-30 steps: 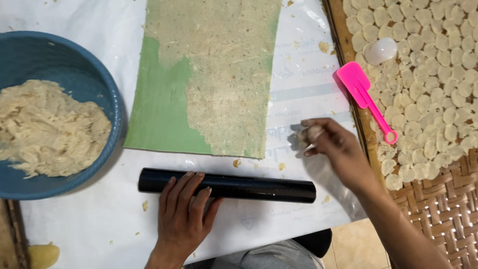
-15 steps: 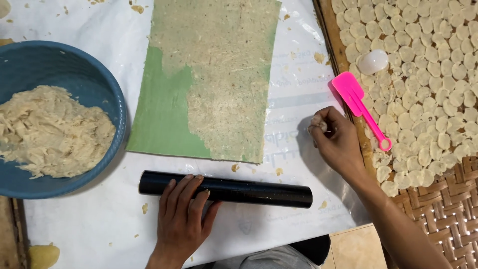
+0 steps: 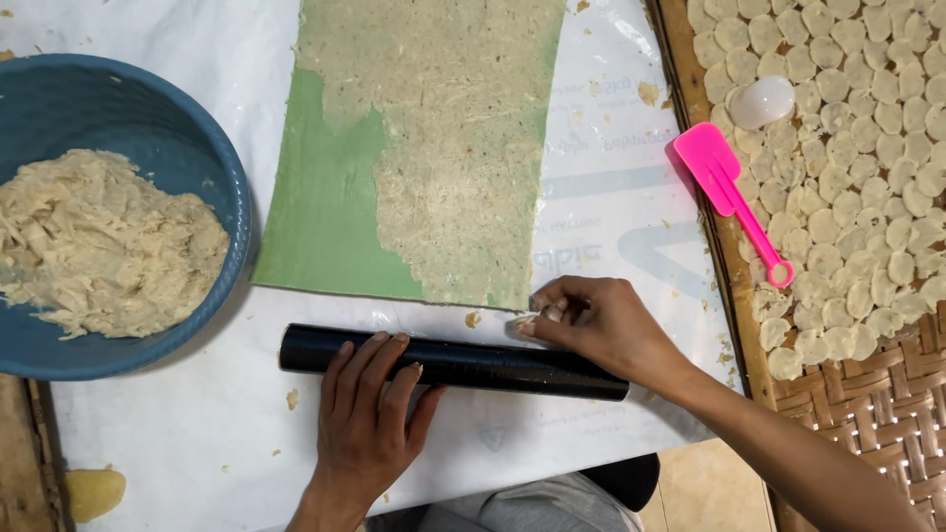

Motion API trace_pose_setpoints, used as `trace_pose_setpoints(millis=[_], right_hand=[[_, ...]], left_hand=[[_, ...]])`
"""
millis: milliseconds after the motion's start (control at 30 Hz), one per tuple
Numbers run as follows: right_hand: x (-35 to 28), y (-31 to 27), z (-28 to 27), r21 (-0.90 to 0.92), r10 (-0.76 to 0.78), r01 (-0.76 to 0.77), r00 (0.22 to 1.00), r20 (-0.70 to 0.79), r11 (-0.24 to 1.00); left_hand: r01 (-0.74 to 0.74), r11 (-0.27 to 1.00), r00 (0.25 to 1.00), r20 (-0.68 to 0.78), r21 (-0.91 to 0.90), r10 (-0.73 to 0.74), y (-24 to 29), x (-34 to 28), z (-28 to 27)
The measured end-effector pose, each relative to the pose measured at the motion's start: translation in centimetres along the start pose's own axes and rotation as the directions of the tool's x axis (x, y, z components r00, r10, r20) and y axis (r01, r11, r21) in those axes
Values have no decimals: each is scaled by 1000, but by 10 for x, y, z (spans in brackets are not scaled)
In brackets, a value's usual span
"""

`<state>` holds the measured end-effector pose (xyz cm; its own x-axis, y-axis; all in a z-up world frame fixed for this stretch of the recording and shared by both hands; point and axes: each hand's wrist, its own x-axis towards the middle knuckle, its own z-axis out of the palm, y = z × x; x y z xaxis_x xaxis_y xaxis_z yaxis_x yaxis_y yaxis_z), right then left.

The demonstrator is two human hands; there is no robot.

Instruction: Flattening and spreading dough onto a plastic-covered board using a rolling pin and spatula to prepare crackers.

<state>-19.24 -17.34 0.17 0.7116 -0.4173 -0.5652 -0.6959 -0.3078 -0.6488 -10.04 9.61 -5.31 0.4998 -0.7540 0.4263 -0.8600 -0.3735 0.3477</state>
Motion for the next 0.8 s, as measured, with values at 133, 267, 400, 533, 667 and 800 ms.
trace_pose_setpoints(millis=[133, 267, 400, 533, 667, 800], right_hand=[[-1, -9, 11, -156, -123, 108, 988, -90, 982], [-3, -2, 9, -188, -197, 175, 975, -101, 966], [0, -2, -3, -72, 35, -41, 997, -72, 997], [11, 13, -3, 626, 169, -238, 971, 169, 743], [11, -2, 0, 834, 245, -255, 958, 149, 490], [19, 1, 0, 840, 199, -202, 973, 115, 503]], left_hand=[[-12, 1000, 1000, -26, -10, 12, 1, 3, -3], [-15, 1000, 1000, -18, -15, 15, -1, 1, -2], [-12, 1000, 1000, -6, -18, 12, -1, 0, -1], [-10, 1000, 1000, -25, -12, 10, 1, 3, -2], [-8, 1000, 1000, -31, 0, 8, 1, 2, -1], [-14, 1000, 999, -41, -7, 14, 1, 3, -3]])
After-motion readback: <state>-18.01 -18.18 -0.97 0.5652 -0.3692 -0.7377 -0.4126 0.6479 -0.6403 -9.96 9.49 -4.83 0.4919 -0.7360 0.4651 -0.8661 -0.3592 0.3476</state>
